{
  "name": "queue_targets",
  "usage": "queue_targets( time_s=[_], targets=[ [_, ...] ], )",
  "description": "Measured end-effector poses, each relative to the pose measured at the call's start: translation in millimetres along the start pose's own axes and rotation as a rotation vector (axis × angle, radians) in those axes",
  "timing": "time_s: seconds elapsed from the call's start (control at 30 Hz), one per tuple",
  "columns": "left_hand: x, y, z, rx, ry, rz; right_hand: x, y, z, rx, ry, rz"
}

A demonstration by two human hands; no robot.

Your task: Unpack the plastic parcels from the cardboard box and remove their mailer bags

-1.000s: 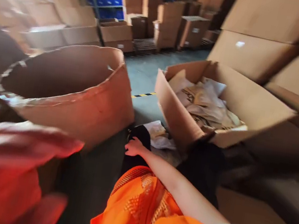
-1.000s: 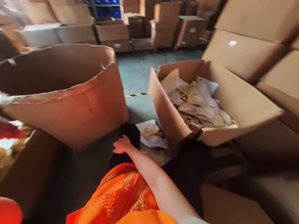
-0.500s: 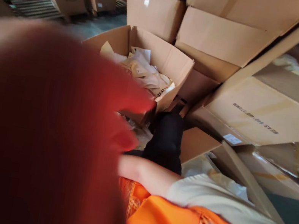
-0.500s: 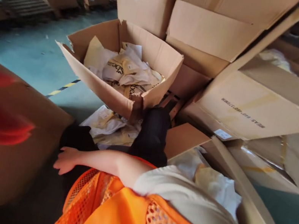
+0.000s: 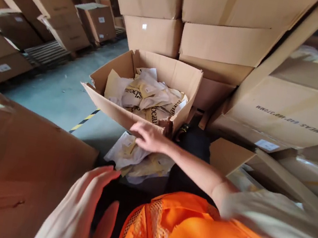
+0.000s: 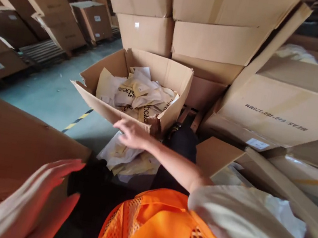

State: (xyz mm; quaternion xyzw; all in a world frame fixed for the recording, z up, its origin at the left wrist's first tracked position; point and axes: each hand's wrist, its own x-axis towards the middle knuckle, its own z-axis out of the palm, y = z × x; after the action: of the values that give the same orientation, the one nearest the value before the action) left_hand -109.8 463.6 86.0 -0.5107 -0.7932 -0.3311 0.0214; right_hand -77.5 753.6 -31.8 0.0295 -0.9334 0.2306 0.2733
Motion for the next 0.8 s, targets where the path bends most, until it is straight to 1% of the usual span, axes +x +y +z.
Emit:
queue_targets(
  time_s=[0.03,0.07,0.1,0.13,0.2,0.23,0.27,0.33,0.37,0.43,0.5,0.53,0.6,0.67,0.73,0.8],
  targets=[
    [11,-9,8,0.028,-0.042,0.03,0,29,-21,-0.131,0.058,0.113],
    [25,-21,19,0.063,-0.084,0.06,-1,54,-40,-0.251,0.035,0.219],
    [40,-34,33,0.104,-0.122,0.086,-3,75,-55,-0.346,-0.054,0.337],
    [56,-47,49,0.147,-0.148,0.102,-6,91,-66,-0.412,-0.183,0.444],
    [88,-70,84,0.181,-0.177,0.088,-15,106,-72,-0.493,-0.422,0.574],
    [104,-78,100,0.181,-0.172,0.064,-20,107,-68,-0.529,-0.505,0.598],
    [119,-83,116,0.183,-0.16,0.042,-25,106,-63,-0.567,-0.55,0.589],
    [144,-82,143,0.214,-0.16,0.037,-36,102,-50,-0.628,-0.583,0.528],
    [154,-77,156,0.242,-0.185,0.068,-41,100,-45,-0.643,-0.587,0.502],
    [167,-62,180,0.296,-0.282,0.169,-51,98,-39,-0.636,-0.574,0.479],
    [172,-48,203,0.304,-0.406,0.264,-60,97,-34,-0.623,-0.566,0.494],
    [171,-44,213,0.287,-0.46,0.284,-64,94,-32,-0.613,-0.564,0.496],
    [161,-44,229,0.238,-0.531,0.27,-71,85,-22,-0.578,-0.561,0.476],
    [142,-54,236,0.199,-0.532,0.241,-77,69,-8,-0.525,-0.568,0.436],
    [116,-70,237,0.172,-0.477,0.236,-84,48,8,-0.467,-0.594,0.388],
    [89,-86,235,0.143,-0.42,0.262,-93,25,20,-0.39,-0.621,0.378]
  ],
)
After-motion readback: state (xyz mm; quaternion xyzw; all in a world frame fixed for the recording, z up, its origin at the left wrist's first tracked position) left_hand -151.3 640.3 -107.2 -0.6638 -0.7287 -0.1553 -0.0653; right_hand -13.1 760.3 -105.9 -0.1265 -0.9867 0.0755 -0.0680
